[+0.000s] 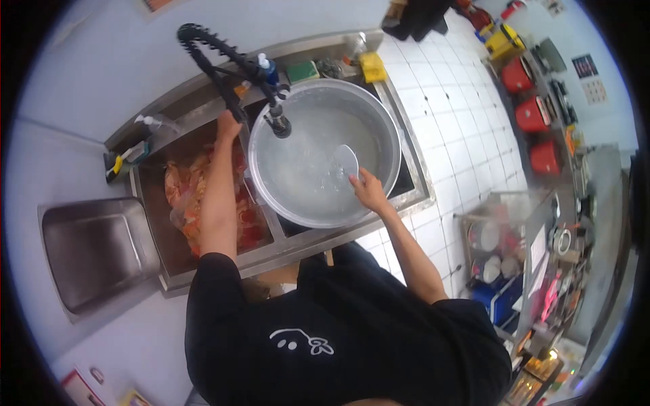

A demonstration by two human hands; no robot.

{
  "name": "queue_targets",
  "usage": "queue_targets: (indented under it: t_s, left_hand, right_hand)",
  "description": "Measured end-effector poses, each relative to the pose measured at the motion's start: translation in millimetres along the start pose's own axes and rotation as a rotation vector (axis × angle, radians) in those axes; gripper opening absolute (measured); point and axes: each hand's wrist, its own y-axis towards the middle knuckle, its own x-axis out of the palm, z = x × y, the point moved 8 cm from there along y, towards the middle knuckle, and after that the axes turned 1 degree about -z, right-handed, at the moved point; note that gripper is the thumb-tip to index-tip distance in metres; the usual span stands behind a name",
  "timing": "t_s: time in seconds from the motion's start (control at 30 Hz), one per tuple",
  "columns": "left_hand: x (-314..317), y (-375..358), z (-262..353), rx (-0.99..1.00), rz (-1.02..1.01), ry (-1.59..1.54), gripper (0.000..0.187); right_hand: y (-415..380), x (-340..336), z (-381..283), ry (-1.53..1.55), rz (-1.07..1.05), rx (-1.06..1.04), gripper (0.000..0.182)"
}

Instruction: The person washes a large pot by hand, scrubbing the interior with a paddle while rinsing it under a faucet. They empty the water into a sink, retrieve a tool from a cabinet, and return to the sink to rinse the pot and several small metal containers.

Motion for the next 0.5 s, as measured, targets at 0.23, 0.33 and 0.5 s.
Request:
queue_targets:
  t_s: [0.23, 0.33, 0.5]
  left_hand:
    - [45, 20, -38, -0.142, -0.303, -0.963, 0.03]
    - [52, -7, -52, -0.282, -0.089, -0.71, 0.037]
    - [11, -136, -56, -0.412, 0.182, -0.31, 0.048]
  right_hand:
    - [20, -18, -16, -0.268, 0.061, -0.148, 0.027]
    - [42, -83, -16, -0.367, 0.348, -0.091, 0.031]
    - [98, -178, 66, 0.05, 0.382, 0.316, 0.034]
